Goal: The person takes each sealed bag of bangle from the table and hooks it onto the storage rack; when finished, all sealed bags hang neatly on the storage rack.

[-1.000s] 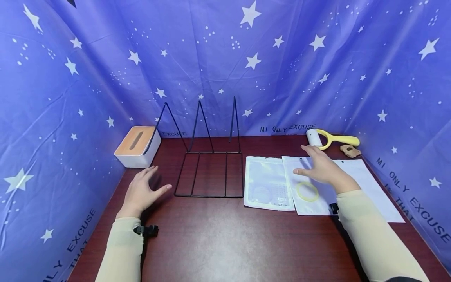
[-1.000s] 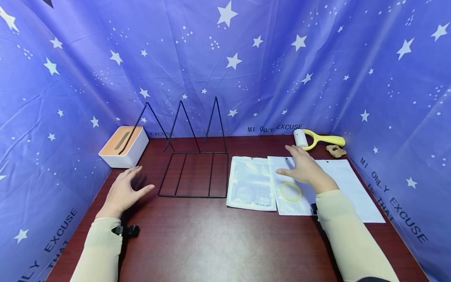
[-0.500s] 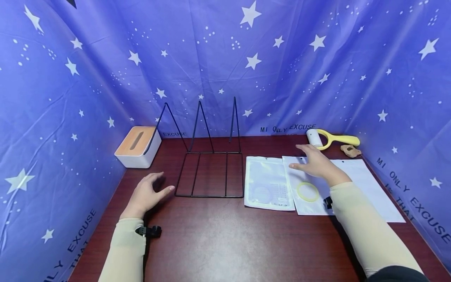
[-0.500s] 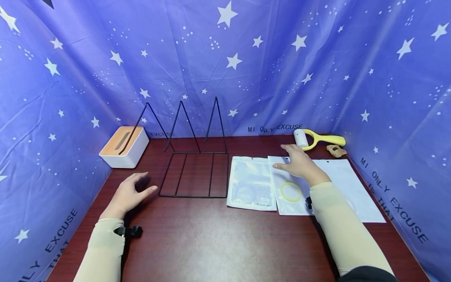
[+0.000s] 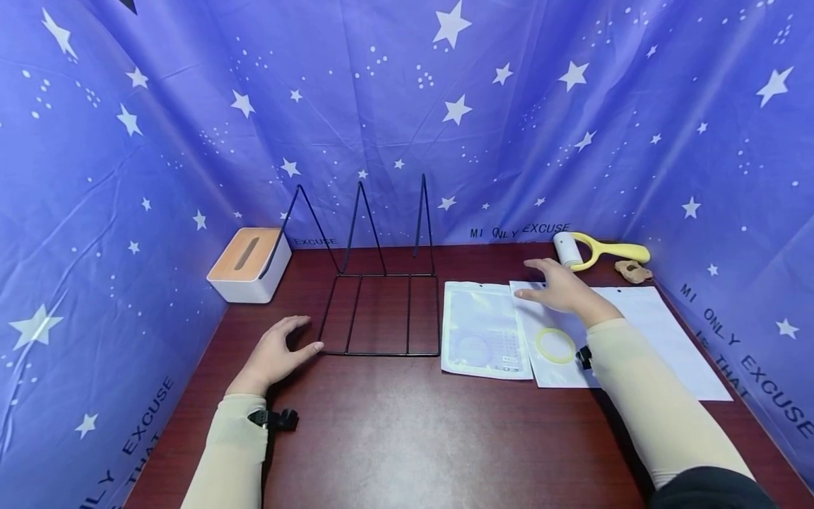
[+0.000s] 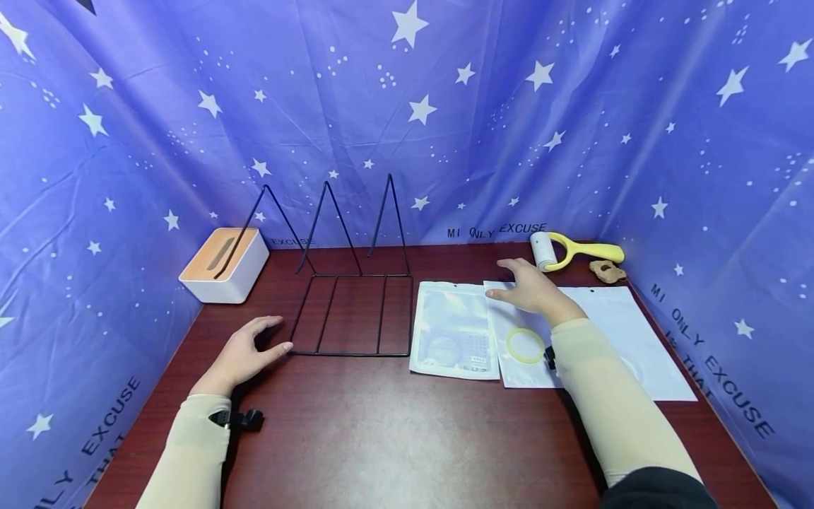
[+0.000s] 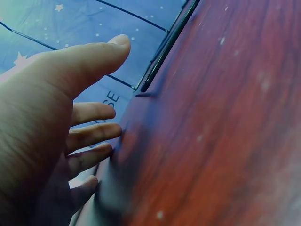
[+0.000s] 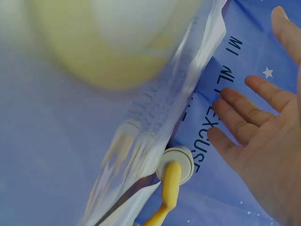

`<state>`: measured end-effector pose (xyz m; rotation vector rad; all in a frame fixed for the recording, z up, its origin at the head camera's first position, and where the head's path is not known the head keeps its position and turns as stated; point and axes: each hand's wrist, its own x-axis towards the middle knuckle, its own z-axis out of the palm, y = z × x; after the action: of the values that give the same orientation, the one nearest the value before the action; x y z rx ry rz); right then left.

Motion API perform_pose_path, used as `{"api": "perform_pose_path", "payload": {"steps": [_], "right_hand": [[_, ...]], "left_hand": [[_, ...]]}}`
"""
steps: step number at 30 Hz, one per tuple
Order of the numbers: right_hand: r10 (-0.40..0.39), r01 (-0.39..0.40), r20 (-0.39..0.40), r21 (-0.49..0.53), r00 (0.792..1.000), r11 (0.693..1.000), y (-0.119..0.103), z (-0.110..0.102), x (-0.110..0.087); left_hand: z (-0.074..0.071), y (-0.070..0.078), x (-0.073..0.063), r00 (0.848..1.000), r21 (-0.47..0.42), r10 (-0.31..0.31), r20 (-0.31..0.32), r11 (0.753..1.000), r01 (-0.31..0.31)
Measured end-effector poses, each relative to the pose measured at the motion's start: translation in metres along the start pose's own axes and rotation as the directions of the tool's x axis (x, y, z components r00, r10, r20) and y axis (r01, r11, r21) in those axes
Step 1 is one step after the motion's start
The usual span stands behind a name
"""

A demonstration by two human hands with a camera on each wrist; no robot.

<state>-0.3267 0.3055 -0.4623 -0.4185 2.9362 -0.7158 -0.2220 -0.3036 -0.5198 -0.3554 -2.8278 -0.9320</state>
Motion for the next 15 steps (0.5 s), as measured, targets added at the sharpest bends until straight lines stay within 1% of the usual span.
{"api": "perform_pose_path", "payload": {"steps": [5, 11, 15], "right_hand": [[-0.003, 0.002, 0.011, 0.041, 1.000, 0.999, -0.002, 0.002, 0.007], [-0.019, 0.017, 0.013, 0.085, 1.000, 0.996, -0.006, 0.005, 0.013], [-0.006, 0.003, 0.025, 0.088, 1.000, 0.996, -0.009, 0.005, 0.016]], "left_hand": [[0.005, -0.003, 0.001, 1.000, -0.031, 0.018, 0.023, 0.999, -0.017], [0.008, -0.005, 0.002, 0.999, -0.038, 0.051, 0.017, 0.998, -0.051], [0.009, -0.005, 0.002, 0.997, -0.034, 0.075, 0.023, 0.997, -0.074]]}}
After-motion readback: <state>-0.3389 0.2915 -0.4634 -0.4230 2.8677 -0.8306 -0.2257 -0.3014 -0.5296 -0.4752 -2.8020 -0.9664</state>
